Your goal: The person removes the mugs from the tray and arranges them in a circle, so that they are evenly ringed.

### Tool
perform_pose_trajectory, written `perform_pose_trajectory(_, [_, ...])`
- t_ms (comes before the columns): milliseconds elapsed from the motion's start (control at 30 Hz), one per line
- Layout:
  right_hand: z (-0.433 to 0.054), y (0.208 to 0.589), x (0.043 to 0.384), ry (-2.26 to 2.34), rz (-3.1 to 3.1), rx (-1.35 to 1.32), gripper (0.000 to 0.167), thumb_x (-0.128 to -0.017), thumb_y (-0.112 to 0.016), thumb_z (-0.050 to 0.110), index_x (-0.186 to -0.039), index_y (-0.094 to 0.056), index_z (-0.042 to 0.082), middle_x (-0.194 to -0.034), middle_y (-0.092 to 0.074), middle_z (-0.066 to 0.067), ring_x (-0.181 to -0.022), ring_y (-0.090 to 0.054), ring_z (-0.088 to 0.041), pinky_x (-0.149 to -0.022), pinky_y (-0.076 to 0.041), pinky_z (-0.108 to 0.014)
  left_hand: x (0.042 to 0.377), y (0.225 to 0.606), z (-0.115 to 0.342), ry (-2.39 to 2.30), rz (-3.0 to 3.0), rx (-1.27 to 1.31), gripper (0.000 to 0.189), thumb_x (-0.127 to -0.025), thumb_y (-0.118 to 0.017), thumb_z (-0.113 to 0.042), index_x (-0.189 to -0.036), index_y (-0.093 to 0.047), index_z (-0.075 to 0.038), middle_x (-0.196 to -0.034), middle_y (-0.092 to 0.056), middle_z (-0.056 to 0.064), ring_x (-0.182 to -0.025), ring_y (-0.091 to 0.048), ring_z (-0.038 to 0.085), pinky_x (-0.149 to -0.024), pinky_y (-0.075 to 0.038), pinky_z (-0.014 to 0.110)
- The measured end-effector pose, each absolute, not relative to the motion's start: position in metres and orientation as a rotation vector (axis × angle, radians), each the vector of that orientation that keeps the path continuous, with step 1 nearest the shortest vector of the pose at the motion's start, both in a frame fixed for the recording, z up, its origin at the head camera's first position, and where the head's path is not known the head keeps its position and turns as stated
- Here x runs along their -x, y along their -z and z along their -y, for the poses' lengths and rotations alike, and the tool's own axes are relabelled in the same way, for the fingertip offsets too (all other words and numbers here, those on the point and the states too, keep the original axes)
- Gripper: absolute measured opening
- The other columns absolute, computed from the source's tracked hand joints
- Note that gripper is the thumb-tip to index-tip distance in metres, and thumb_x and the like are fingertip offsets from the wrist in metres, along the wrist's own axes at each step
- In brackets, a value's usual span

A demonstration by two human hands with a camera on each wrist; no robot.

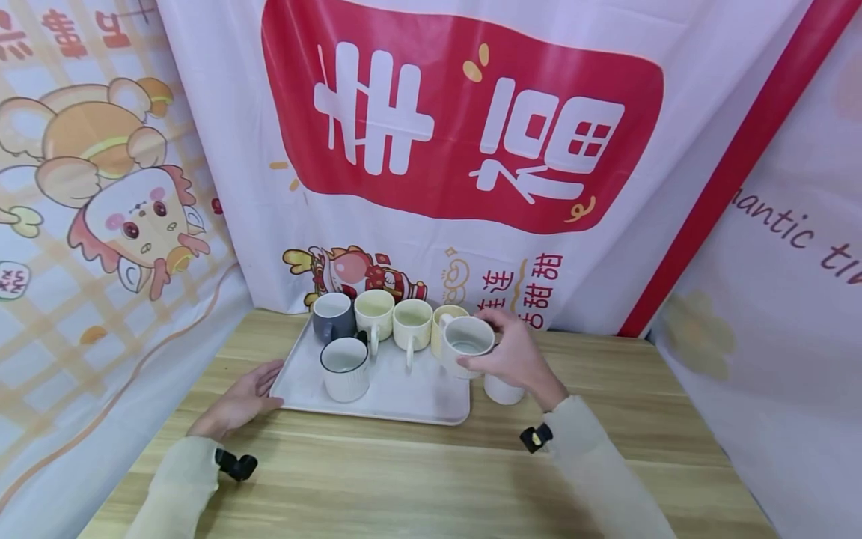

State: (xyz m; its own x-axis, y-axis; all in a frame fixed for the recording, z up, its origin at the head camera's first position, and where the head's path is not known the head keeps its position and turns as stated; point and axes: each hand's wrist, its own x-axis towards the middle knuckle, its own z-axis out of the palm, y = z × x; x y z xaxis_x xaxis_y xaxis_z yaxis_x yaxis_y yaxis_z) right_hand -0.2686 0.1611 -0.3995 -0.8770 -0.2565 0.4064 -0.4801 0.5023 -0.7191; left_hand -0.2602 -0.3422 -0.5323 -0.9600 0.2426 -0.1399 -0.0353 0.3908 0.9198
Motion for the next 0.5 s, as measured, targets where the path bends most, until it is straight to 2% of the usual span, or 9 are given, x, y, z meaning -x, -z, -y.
perform_pose_trajectory(200, [-0.205, 0.382, 0.268, -1.187, 2.548, -0.515, 0.062, -0.069, -0.100, 0.028, -0.121, -0.070, 0.016, -0.121, -0.072, -0.006, -0.112, -0.066, -0.029, -0.096, -0.062, -0.054, 0.260, 0.533, 0.343, -1.593, -2.405, -0.195, 0.090, -0.096, -0.063, 0.007, -0.165, -0.006, 0.010, -0.173, -0.007, 0.035, -0.159, -0.011, 0.056, -0.130, -0.019, 0.061])
perform_pose_trajectory(500, [-0.266, 0.385, 0.268, -1.078, 2.556, -0.309, 0.069, -0.075, -0.096, 0.029, -0.132, -0.064, 0.008, -0.129, -0.066, -0.016, -0.116, -0.062, -0.037, -0.097, -0.061, -0.063, 0.261, 0.531, 0.341, -1.593, -2.394, -0.188, 0.091, -0.096, -0.063, 0.007, -0.165, -0.004, 0.010, -0.173, -0.006, 0.036, -0.159, -0.010, 0.056, -0.130, -0.019, 0.061])
